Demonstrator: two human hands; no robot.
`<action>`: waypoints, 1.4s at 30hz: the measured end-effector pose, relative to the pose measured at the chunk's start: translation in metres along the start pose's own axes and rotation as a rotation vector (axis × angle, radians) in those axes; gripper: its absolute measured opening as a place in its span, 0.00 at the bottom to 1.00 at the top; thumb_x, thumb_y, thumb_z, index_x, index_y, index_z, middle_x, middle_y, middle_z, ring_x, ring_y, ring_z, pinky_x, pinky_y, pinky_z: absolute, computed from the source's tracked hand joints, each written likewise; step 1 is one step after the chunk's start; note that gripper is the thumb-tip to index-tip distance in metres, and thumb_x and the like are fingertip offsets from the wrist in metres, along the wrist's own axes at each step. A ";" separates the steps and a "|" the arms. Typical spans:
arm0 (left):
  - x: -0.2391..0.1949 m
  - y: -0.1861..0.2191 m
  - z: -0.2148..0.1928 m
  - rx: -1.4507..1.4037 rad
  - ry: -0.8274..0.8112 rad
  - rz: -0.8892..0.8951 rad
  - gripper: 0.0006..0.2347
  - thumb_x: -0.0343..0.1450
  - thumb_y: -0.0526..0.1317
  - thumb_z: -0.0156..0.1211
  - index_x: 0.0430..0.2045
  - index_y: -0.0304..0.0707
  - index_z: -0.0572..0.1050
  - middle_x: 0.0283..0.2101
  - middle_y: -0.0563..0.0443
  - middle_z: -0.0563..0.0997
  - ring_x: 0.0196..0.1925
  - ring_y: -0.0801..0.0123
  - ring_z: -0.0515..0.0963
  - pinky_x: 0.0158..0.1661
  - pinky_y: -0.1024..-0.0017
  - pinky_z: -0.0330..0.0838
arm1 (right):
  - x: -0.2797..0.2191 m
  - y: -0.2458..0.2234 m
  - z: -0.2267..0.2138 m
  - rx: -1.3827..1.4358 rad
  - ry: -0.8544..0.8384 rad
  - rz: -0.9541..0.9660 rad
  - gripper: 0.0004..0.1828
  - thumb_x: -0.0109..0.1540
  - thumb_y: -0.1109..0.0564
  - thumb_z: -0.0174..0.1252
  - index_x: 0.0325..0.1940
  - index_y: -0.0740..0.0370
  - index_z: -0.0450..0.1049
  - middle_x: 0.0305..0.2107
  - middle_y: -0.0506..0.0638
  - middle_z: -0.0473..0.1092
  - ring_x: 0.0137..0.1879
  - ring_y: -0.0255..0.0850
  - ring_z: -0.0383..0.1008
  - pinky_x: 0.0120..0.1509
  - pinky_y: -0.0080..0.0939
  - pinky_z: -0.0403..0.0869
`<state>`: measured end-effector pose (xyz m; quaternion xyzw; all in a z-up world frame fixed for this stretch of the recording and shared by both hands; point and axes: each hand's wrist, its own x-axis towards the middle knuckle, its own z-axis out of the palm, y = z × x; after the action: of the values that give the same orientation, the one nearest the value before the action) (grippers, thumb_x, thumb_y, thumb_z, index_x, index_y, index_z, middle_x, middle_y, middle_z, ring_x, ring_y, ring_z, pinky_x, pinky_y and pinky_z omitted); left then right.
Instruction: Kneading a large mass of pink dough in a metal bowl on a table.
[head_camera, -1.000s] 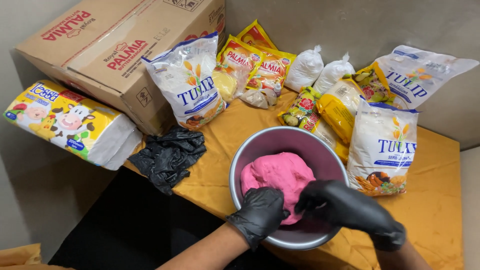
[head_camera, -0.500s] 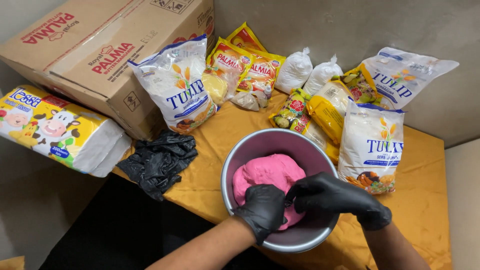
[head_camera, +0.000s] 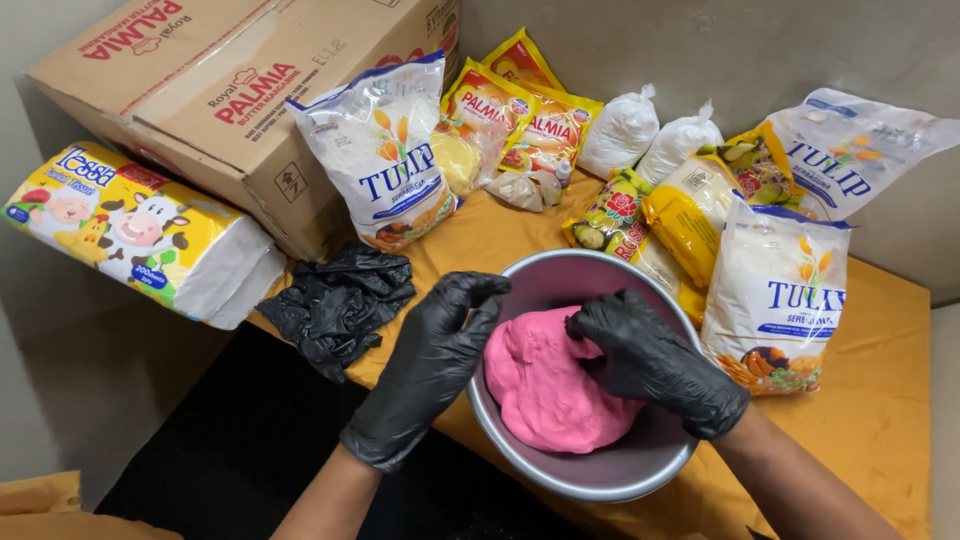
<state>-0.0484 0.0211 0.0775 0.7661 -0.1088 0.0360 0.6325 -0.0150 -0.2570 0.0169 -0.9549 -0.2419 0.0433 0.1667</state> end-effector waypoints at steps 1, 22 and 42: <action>0.003 -0.005 -0.004 0.043 0.082 -0.048 0.08 0.73 0.39 0.60 0.45 0.43 0.80 0.46 0.45 0.84 0.55 0.57 0.82 0.58 0.63 0.74 | 0.004 -0.006 -0.008 -0.030 0.118 -0.137 0.27 0.49 0.38 0.70 0.50 0.43 0.76 0.44 0.50 0.75 0.58 0.56 0.74 0.60 0.57 0.75; 0.021 -0.006 0.006 0.308 -0.037 -0.428 0.18 0.65 0.49 0.49 0.47 0.62 0.82 0.42 0.57 0.88 0.49 0.58 0.84 0.46 0.65 0.73 | -0.066 -0.034 -0.061 -0.042 0.097 -0.312 0.21 0.59 0.44 0.66 0.55 0.47 0.81 0.51 0.43 0.78 0.58 0.44 0.76 0.59 0.45 0.73; 0.006 -0.057 0.027 -0.312 0.037 -0.232 0.23 0.71 0.46 0.58 0.60 0.38 0.68 0.56 0.47 0.80 0.58 0.65 0.80 0.59 0.70 0.73 | 0.006 -0.048 -0.075 0.387 -0.193 0.565 0.16 0.57 0.46 0.64 0.46 0.45 0.90 0.39 0.35 0.87 0.44 0.22 0.79 0.51 0.30 0.74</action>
<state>-0.0324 0.0043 0.0192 0.6652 -0.0127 -0.0404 0.7454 -0.0186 -0.2366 0.1033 -0.9263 0.0296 0.2228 0.3023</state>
